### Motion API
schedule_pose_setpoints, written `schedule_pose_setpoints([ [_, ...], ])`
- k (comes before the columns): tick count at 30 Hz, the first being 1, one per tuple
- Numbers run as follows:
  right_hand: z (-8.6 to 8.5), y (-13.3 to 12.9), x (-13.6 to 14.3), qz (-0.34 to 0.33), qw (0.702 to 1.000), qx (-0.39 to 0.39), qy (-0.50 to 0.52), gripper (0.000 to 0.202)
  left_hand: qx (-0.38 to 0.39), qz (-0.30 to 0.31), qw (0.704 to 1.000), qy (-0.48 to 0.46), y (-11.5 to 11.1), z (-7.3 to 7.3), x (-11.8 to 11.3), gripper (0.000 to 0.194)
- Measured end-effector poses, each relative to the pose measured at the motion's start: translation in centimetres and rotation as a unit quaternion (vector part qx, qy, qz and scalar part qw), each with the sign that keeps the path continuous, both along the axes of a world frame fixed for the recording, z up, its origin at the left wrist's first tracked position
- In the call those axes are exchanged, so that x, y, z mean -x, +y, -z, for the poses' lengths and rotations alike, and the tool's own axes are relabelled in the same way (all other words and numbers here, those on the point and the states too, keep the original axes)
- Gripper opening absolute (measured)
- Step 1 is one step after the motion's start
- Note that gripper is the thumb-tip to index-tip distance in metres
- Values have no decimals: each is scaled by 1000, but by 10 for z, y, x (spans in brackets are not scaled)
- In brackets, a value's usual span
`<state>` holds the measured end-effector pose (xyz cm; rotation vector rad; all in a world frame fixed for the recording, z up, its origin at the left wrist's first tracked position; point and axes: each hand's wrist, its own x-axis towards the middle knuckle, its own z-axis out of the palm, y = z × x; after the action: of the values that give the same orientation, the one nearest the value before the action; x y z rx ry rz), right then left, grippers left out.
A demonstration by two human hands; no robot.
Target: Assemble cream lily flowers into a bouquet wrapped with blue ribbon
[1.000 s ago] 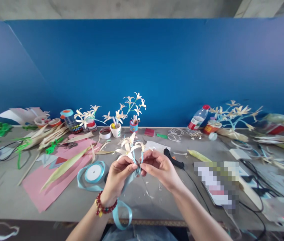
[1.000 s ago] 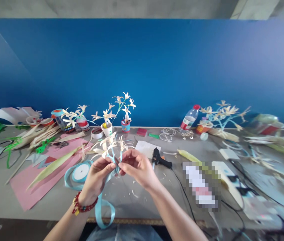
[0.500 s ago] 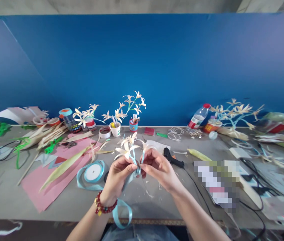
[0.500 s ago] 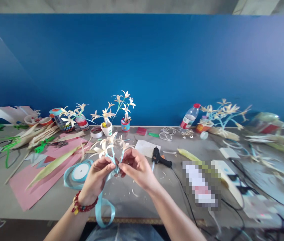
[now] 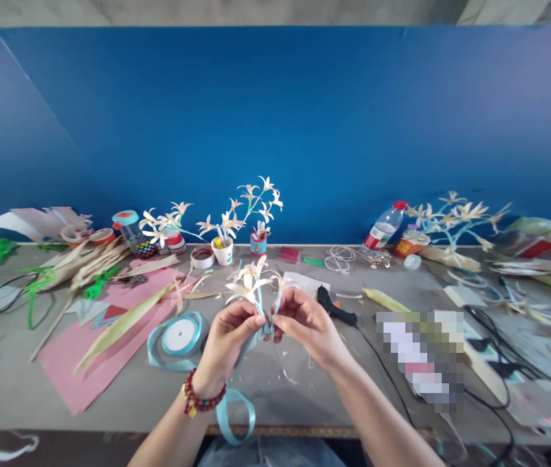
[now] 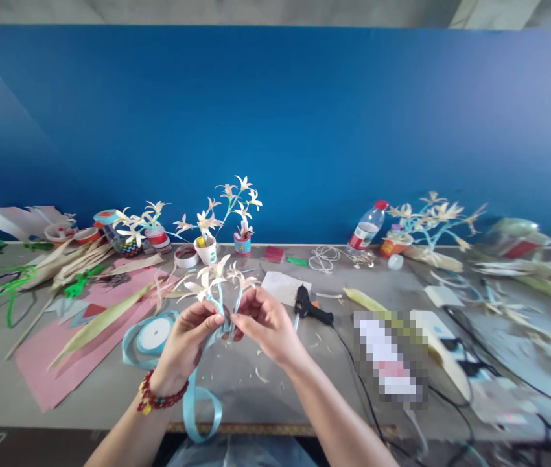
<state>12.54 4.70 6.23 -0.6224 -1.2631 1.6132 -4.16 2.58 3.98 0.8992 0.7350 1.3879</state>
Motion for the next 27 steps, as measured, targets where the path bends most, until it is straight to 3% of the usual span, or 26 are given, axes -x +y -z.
schedule_pose_setpoints([
  [14, -1, 1, -2, 8, 1000, 0, -8, 27, -11, -6, 1000, 15, 2, -4, 0, 15],
  [22, 2, -7, 6, 71, 995, -48, -54, 24, -12, 6, 1000, -1, 0, -3, -1, 12],
  [27, 17, -15, 13, 147, 981, -103, -67, 16, 12, -1, 1000, -22, -1, -6, -3, 17],
])
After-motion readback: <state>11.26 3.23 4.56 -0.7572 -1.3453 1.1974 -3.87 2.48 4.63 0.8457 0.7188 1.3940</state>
